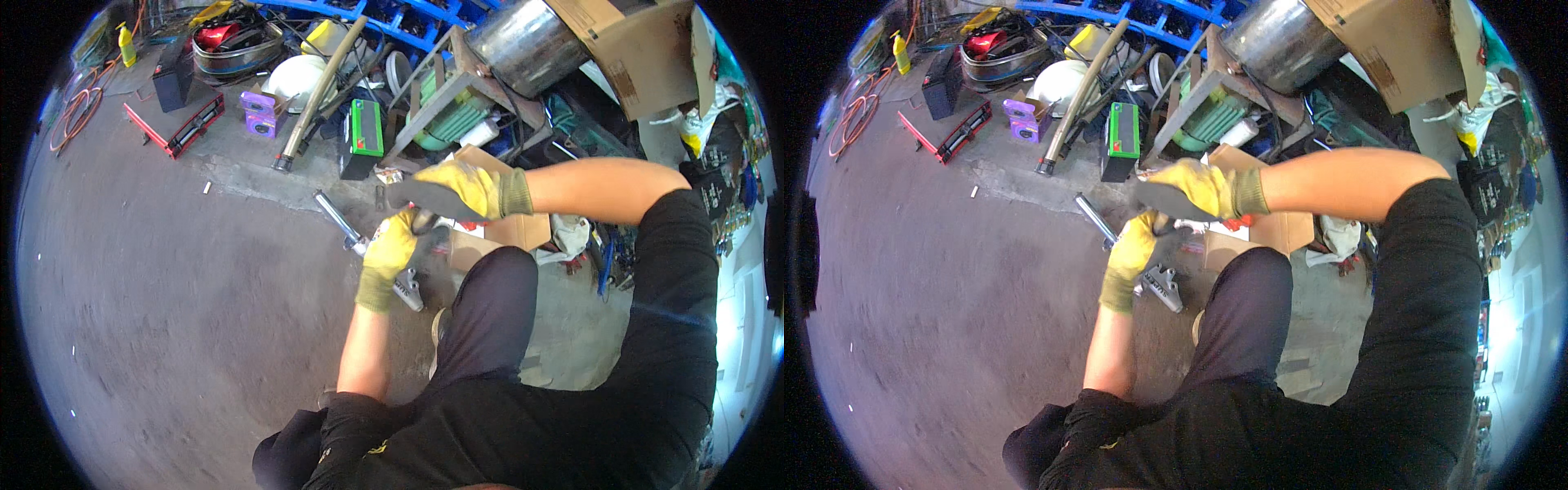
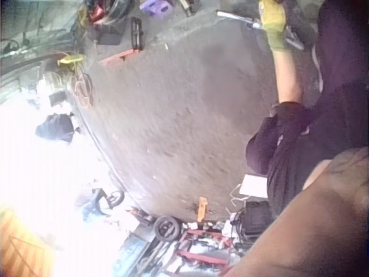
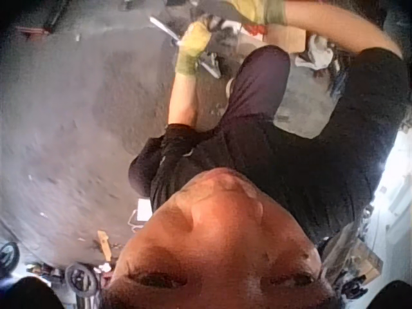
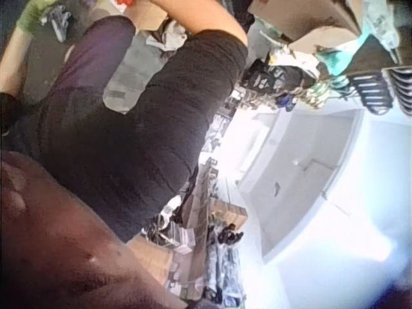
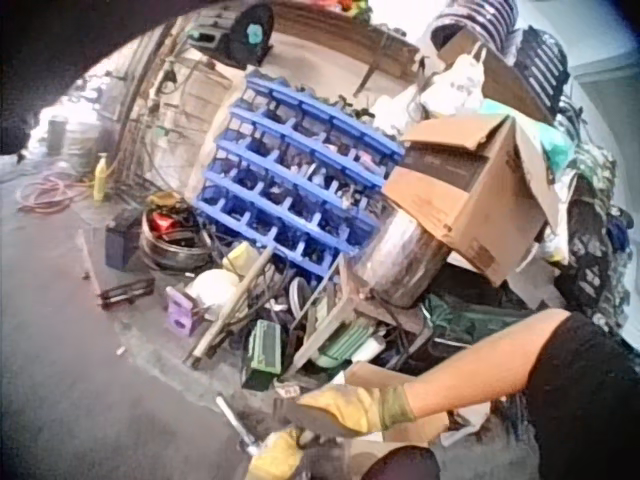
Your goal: The person sits on the workshop floor and assembles a mechanical component by inserting a spring into a cylindrical housing. They repeatedly test the fit and alignment of the parts, handling the spring and housing with gloved hands.
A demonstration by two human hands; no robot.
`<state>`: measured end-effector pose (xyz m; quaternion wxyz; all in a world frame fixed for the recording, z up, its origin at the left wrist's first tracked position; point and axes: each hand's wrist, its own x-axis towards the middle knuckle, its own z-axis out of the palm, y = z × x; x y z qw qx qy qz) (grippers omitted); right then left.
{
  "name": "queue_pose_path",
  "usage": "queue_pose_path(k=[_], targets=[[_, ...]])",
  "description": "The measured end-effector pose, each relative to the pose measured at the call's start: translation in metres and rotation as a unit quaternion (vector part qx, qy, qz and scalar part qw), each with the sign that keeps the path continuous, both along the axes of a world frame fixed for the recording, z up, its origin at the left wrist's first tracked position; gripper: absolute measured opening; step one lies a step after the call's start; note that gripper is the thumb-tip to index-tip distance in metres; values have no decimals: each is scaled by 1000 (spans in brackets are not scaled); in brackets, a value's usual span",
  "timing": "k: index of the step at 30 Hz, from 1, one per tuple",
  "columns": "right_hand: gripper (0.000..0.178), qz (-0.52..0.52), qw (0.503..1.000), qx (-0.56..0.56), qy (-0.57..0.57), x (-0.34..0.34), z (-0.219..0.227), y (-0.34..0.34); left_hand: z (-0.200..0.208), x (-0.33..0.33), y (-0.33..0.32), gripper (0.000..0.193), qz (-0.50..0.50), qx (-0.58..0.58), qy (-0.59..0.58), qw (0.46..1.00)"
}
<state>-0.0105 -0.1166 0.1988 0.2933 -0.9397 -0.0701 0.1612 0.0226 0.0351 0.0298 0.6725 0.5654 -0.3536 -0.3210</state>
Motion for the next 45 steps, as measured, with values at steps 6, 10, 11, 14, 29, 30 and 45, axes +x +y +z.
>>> queue_pose_path(k=[6, 10, 11, 14, 29, 30, 45], targets=[[48, 143, 987, -43, -60, -16, 10, 1, -17, 8, 0, 56, -155, -171, 64, 971], [49, 43, 996, -71, 7, -27, 12, -3, -4, -35, -15, 36, 46, 119, -120, 985], [29, 32, 998, -18, -51, -31, 11, -2, 1, -45, -20, 32, 151, 86, -164, 971], [28, 21, 999, -34, -1, -36, 10, -3, 2, -47, -18, 37, 121, 76, -138, 980], [28, 52, 995, -38, -73, -52, 10, 7, 24, -62, -13, 34, 137, 105, -107, 979], [30, 65, 993, -70, -71, -52, 11, 5, 20, -62, -13, 33, 124, 123, -110, 978], [35, -55, 998, -33, 29, -53, 14, 10, 17, -65, -23, 33, 156, 96, -52, 982]])
